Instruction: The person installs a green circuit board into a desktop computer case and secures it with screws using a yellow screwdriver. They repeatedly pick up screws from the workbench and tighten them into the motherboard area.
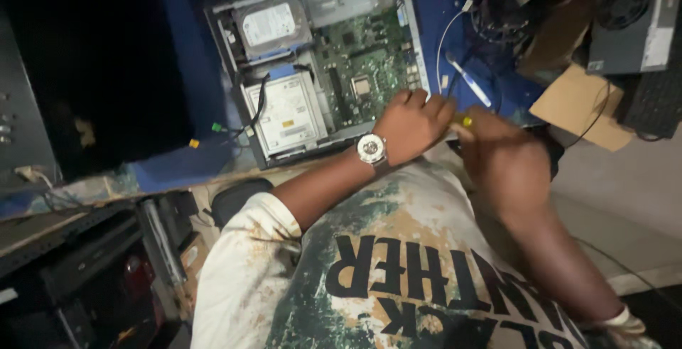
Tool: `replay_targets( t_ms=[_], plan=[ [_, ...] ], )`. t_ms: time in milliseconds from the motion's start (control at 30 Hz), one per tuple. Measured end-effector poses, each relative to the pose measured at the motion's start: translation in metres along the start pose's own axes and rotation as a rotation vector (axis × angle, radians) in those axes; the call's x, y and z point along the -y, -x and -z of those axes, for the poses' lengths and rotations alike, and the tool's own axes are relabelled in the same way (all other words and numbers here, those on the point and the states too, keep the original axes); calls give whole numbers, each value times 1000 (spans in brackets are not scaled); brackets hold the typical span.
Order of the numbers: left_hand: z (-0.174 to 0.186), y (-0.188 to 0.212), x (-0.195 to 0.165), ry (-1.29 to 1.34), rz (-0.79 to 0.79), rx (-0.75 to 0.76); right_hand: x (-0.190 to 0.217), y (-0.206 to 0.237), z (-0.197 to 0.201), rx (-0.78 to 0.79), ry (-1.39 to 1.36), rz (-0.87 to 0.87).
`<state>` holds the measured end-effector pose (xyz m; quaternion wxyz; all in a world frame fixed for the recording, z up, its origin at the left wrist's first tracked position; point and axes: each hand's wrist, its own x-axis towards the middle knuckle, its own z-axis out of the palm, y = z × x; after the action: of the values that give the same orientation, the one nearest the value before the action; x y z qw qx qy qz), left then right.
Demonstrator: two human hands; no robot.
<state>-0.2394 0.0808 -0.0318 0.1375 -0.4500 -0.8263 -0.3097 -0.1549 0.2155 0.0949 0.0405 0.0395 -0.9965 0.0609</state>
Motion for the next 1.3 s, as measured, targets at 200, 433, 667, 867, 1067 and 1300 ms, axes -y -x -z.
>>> replay_targets(
  t_ms=[200, 433, 667, 867, 1067, 1300],
  plan=[
    [2, 1, -7, -22, 33, -2, 0, -15, -3, 49, 229, -91],
    [13, -10, -11, 134, 119, 3, 3, -25, 35, -94, -314, 301],
    [19, -25, -30, 562, 523, 3, -9, -46, 39, 407, 138, -126],
    [7, -25, -18, 593, 407, -99, -39, -46, 43, 41, -252, 278],
    [-7, -28, -17, 665, 435, 96, -54, -46, 34, 263, -151, 241],
    [-2, -40, -22, 664, 649, 64, -61, -55, 32, 96, -78, 325]
  ],
)
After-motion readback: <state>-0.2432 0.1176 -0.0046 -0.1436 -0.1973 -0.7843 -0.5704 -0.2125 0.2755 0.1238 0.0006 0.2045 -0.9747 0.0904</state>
